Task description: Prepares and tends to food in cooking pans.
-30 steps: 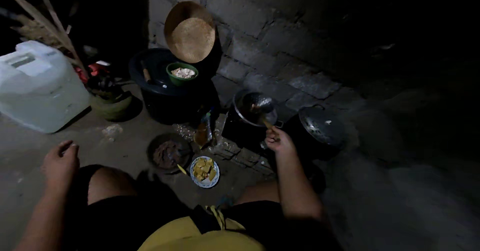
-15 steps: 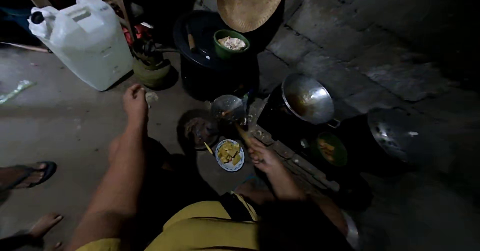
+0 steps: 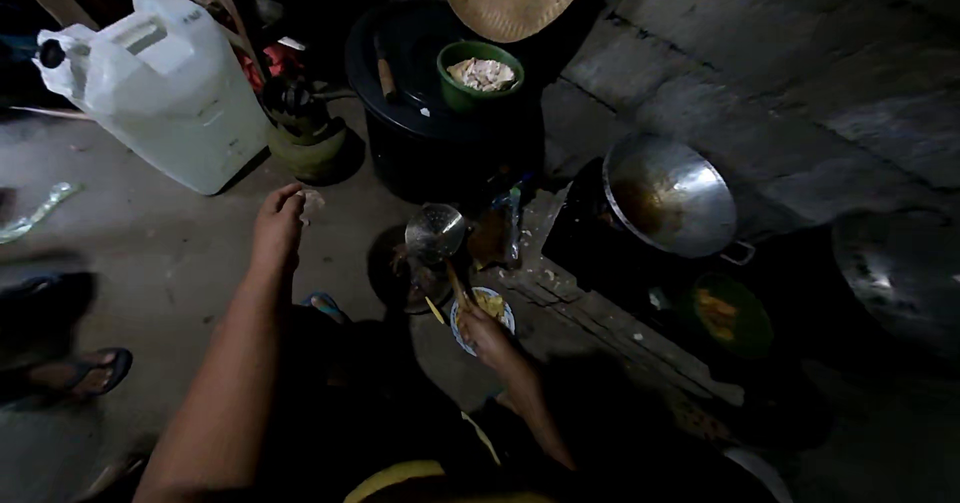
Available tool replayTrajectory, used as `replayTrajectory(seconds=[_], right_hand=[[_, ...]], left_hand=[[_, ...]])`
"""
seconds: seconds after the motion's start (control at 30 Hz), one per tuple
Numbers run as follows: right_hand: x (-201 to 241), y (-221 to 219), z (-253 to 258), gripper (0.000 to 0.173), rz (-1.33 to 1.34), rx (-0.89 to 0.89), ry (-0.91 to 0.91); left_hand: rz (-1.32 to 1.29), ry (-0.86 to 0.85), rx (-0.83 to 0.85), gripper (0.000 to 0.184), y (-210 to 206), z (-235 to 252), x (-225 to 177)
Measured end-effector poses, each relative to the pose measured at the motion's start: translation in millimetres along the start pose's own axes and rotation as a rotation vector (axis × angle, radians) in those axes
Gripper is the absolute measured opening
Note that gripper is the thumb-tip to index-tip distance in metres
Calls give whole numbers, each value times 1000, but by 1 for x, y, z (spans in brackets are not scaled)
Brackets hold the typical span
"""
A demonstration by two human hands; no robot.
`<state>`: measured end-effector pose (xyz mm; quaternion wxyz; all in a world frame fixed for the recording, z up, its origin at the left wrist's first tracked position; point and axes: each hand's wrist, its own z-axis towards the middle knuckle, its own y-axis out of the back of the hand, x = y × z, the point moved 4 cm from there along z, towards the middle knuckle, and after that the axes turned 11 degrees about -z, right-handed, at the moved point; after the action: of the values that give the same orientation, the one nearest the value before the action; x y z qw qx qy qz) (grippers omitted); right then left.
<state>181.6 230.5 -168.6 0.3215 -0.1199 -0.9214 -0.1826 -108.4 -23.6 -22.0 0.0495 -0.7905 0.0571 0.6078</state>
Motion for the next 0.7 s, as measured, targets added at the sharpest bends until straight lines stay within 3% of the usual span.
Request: replayTrajectory(seconds=[0.1, 0.23, 0.37, 0.47, 0.53, 0.63, 0.7], right_hand=[[-12, -19, 18, 41, 65, 106, -81], [-36, -44, 52, 46, -2, 170, -89], [-54, -45, 79, 50, -266, 154, -80], [-70, -24, 85, 48, -485, 133, 3], [-92, 3, 83, 45, -517, 86, -46], [-129, 62, 63, 41, -578, -179, -152], [-99, 87, 22, 42, -400, -249, -273]], left_hand=[[-11, 3, 11, 39, -14, -5, -5], [18, -19, 82, 36, -35, -8, -6], [126, 6, 120, 36, -51, 0, -2], [203, 2, 179, 38, -52, 14, 6], [186, -12, 190, 39, -54, 20, 10], [183, 48, 152, 38, -70, 20, 10], [210, 76, 129, 40, -82, 19, 10]])
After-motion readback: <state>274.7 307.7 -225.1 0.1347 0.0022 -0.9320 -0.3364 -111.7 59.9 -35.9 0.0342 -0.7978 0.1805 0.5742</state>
